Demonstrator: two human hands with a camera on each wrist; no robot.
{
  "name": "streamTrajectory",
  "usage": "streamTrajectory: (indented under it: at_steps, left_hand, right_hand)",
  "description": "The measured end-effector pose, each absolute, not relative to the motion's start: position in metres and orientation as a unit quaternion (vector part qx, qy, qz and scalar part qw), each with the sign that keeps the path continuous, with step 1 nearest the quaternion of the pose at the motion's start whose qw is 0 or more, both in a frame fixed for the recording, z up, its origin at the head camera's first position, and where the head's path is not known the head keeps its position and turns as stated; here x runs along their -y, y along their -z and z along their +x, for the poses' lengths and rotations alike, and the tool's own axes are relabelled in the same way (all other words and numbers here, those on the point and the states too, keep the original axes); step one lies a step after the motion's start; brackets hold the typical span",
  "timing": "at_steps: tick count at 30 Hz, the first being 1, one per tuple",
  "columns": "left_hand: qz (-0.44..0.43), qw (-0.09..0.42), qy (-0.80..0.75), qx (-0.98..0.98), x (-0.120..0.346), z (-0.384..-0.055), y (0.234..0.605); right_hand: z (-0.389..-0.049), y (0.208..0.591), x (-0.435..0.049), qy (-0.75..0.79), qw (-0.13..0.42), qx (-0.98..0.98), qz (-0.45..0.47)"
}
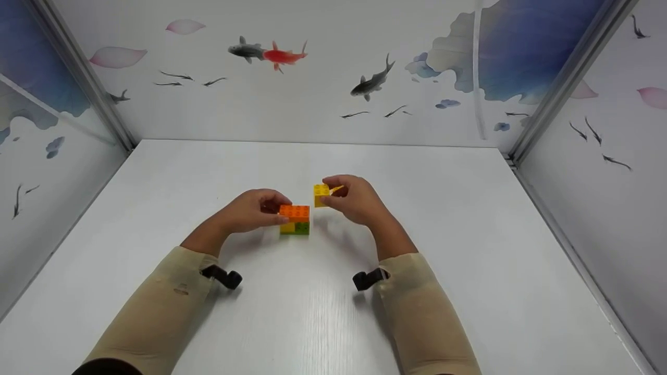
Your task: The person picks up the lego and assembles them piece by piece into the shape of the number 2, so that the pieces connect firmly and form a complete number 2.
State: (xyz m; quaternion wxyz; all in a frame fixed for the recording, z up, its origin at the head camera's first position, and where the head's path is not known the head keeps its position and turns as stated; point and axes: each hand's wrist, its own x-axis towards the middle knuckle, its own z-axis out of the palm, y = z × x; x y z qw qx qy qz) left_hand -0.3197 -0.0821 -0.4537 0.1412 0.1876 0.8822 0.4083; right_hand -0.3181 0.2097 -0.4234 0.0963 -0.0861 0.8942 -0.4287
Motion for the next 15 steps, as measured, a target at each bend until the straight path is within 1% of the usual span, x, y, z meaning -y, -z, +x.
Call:
streamTrajectory:
  at_steps: [15]
  left_hand:
    - [0.183,0.137,-0.418,-0.879,0.080,-0.317,0.454]
  right_hand:
    - [-0.307,0.417,-0.193,0.423,0.089,-0.891,-0.138]
